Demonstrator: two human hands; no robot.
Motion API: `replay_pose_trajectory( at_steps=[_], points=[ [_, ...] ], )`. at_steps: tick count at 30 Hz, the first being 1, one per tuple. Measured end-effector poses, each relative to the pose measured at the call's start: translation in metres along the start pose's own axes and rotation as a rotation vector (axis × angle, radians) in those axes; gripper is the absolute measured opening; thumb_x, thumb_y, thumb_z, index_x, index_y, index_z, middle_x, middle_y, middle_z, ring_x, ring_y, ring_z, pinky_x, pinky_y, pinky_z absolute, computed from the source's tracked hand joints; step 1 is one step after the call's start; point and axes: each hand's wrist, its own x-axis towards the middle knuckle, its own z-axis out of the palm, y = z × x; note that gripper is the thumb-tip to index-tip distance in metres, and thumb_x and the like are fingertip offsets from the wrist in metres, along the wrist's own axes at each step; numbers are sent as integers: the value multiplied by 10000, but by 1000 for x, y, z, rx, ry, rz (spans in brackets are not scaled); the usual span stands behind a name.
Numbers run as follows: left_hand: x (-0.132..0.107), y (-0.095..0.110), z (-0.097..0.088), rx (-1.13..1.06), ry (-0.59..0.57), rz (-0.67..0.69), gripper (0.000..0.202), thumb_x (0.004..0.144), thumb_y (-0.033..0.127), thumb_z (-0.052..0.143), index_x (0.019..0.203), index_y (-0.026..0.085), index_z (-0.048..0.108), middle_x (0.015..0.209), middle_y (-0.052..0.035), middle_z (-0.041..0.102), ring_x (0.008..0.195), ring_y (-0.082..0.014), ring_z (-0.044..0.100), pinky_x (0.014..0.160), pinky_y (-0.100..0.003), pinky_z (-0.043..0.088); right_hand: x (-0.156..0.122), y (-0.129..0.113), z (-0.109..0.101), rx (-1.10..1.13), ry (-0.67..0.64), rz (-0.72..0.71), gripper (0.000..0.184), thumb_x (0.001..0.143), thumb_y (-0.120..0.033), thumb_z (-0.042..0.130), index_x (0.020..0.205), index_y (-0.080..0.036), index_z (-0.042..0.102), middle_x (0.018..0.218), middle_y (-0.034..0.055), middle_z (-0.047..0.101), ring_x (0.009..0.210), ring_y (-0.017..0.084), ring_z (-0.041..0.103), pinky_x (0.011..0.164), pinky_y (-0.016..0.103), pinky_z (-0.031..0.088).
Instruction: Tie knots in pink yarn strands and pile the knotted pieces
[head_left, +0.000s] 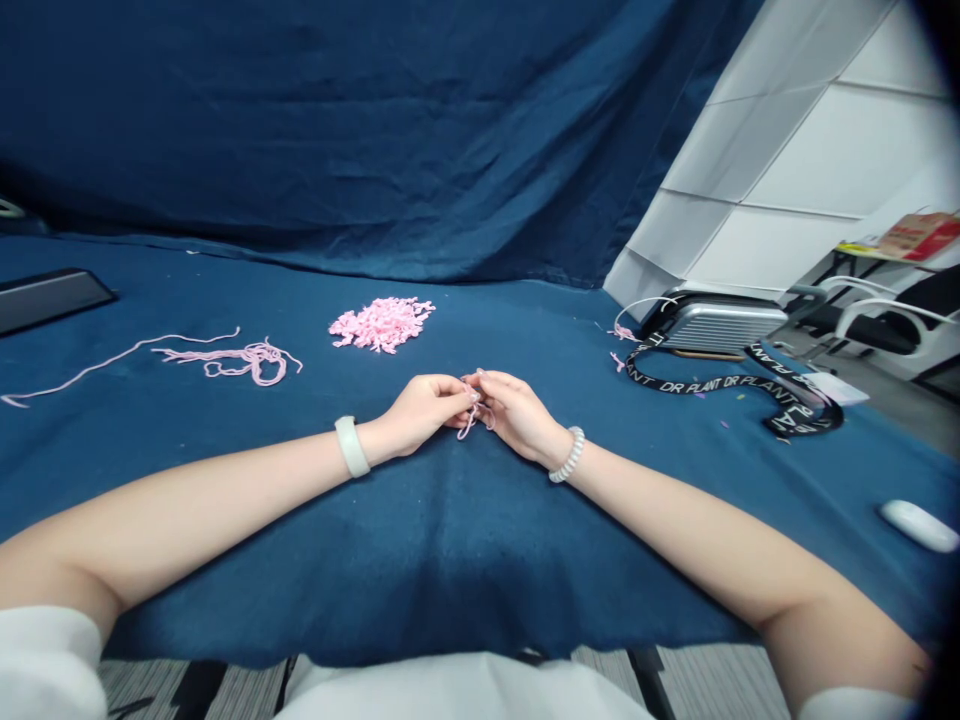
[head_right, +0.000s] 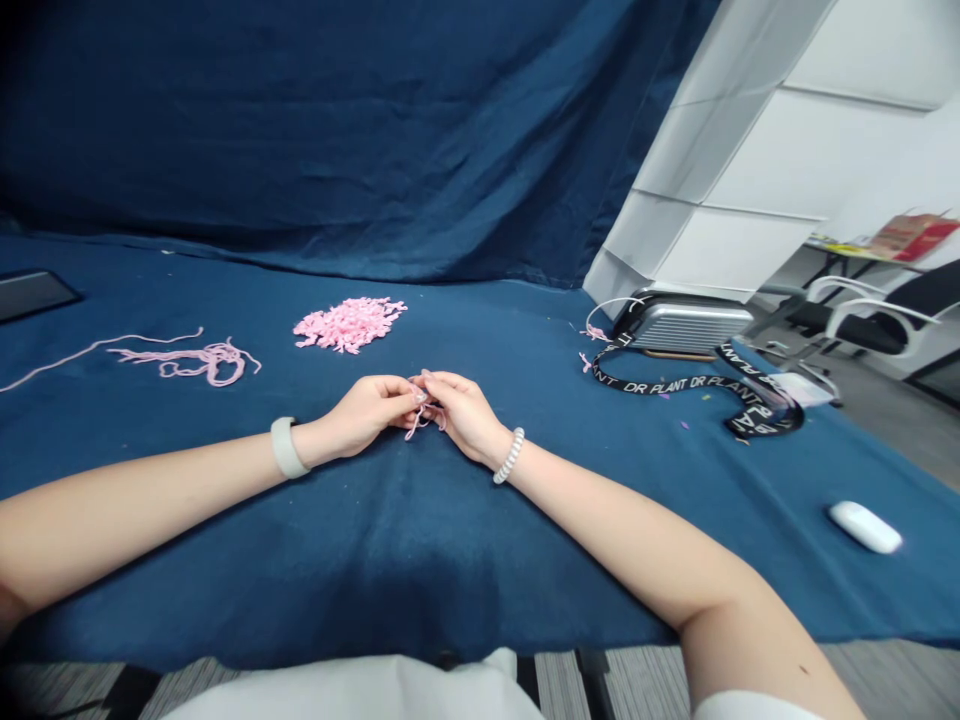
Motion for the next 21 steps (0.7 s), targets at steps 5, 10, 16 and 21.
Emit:
replay_pose_trajectory(
  at_steps=[5,10,16,21],
  points=[
    [1,0,0,2,10,-6,141,700,231,670,703,99,621,637,-15,615,554,-63,559,586,-199,471,0,1,0,8,3,5,160,639,-283,737,741,-166,701,722,9,658,665,93,557,614,220,436],
    [0,1,1,1,6,-5,140,688,217,668,653,100,600,592,0,592,530,-59,540,570,-196,457,-1,0,1,-12,-27,-1,166,612,-259,758,742,-169,710,755,11,678,698,100,583,663,234,448],
    [1,-1,0,42,1,6,110,690,194,650,659,99,603,608,-8,604,553,-64,549,587,-197,456,-1,1,1,-79,-15,-8,186,596,-251,765,746,-163,699,734,17,678,656,112,585,638,262,439],
    [0,-2,0,70,1,2,115,689,197,650,653,100,601,606,-11,601,561,-71,556,597,-204,464,0,3,1,-150,3,-45,199,601,-283,757,723,-155,667,654,-5,631,578,93,540,575,247,402]
  ],
)
